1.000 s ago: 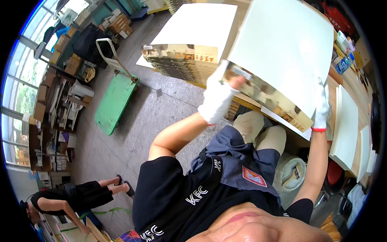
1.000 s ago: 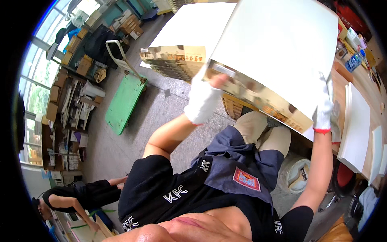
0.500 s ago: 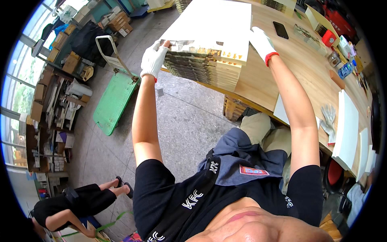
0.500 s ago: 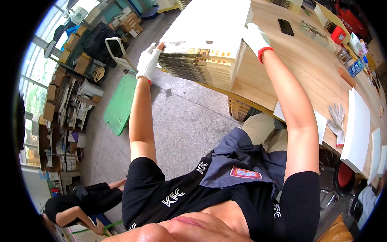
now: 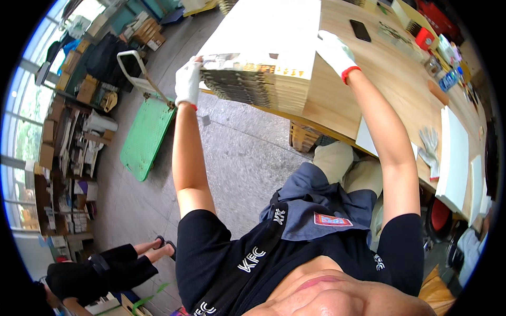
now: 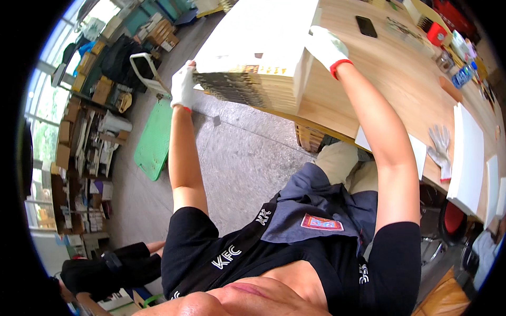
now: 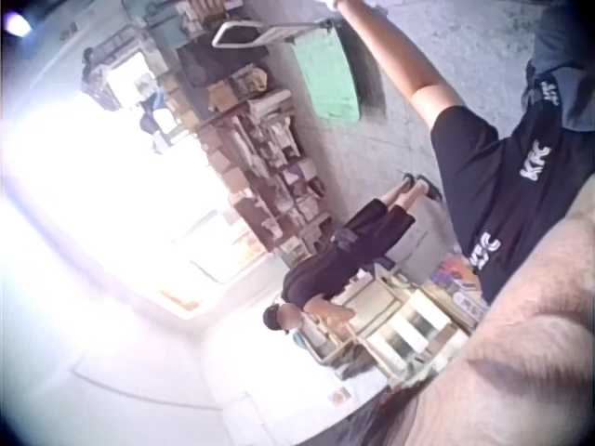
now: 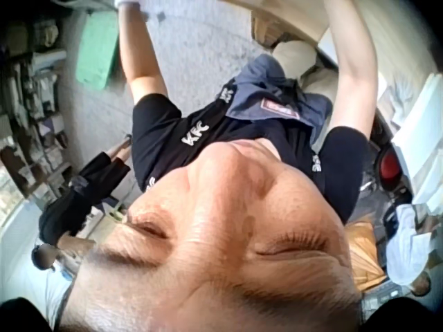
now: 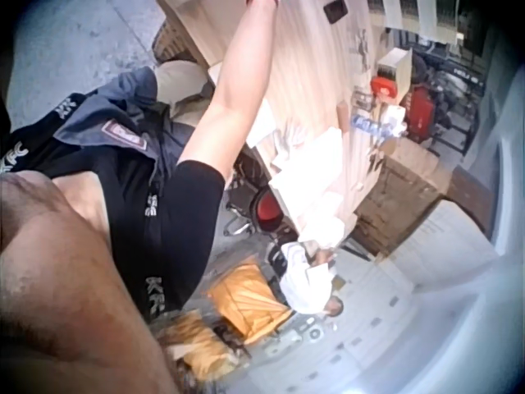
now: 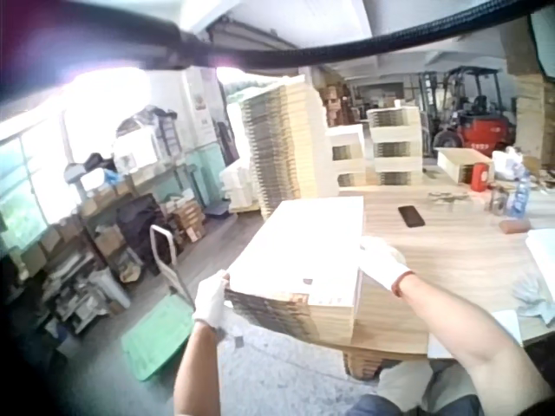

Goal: The person applies glue to the edge of a stack of white paper pads using a brush and then restacks the pads in neat piles on a wooden table.

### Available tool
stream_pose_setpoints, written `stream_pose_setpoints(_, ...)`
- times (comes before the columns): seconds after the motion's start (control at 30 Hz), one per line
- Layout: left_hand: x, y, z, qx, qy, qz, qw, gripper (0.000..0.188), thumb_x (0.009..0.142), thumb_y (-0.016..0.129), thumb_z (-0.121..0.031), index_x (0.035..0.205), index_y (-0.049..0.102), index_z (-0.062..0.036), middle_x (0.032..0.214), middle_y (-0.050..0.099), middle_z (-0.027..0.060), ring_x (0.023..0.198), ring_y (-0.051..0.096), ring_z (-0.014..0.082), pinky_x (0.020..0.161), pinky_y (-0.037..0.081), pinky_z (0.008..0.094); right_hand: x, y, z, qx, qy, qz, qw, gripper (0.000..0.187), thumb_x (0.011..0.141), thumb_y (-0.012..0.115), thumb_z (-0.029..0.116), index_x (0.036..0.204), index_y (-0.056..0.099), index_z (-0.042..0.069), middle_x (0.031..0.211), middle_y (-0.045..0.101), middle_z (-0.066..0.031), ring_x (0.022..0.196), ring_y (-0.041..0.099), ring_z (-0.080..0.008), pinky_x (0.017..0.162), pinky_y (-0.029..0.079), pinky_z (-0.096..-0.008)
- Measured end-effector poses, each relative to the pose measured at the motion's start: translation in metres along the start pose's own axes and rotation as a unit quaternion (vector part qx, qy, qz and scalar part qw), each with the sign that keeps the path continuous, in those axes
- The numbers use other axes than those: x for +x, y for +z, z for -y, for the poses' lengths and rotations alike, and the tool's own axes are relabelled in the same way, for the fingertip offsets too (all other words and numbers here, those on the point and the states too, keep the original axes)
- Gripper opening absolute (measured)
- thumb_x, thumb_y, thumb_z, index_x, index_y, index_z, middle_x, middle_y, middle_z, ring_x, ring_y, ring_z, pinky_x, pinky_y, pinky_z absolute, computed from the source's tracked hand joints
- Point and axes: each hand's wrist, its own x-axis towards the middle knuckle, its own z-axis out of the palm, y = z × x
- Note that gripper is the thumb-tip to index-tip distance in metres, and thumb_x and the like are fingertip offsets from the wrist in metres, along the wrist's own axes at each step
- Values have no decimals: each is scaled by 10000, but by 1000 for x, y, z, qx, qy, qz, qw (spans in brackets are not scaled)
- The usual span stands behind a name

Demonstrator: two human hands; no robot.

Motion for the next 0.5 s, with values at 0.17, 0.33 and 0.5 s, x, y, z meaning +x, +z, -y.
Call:
stream_pose_setpoints(0.17, -26, 39, -35, -269, 146, -86, 948, 343, 931, 543, -90, 1252, 594, 17, 1285, 611, 116, 1147, 571, 229, 965, 481, 346, -12, -10, -73, -158, -261, -84, 949, 427, 993, 421, 418, 1246, 587, 118, 1146, 633, -117, 1004, 605, -311, 891, 480, -396)
stream_pose_setpoints(0.33, -126, 101, -119, -189, 418, -5, 889, 373, 1002, 451, -93, 1352, 471, 34, 1371, 531, 231, 1245, 533, 311, 1062, 424, 490, -130, -62, -38, 214, -61, 131, 966, 411, 944, 565, 483, 1015, 676, 93, 928, 640, -73, 764, 645, -192, 720, 512, -335)
stream_pose_setpoints(0.5, -252, 244, -205, -177, 247, 412, 859, 460, 985, 504, -167, 1423, 474, -31, 1380, 539, 185, 1255, 527, 286, 1079, 388, 431, -235, -86, -105, 231, 105, 190, 948, 463, 899, 572, 519, 963, 654, 68, 726, 668, -51, 639, 629, -167, 666, 495, -319)
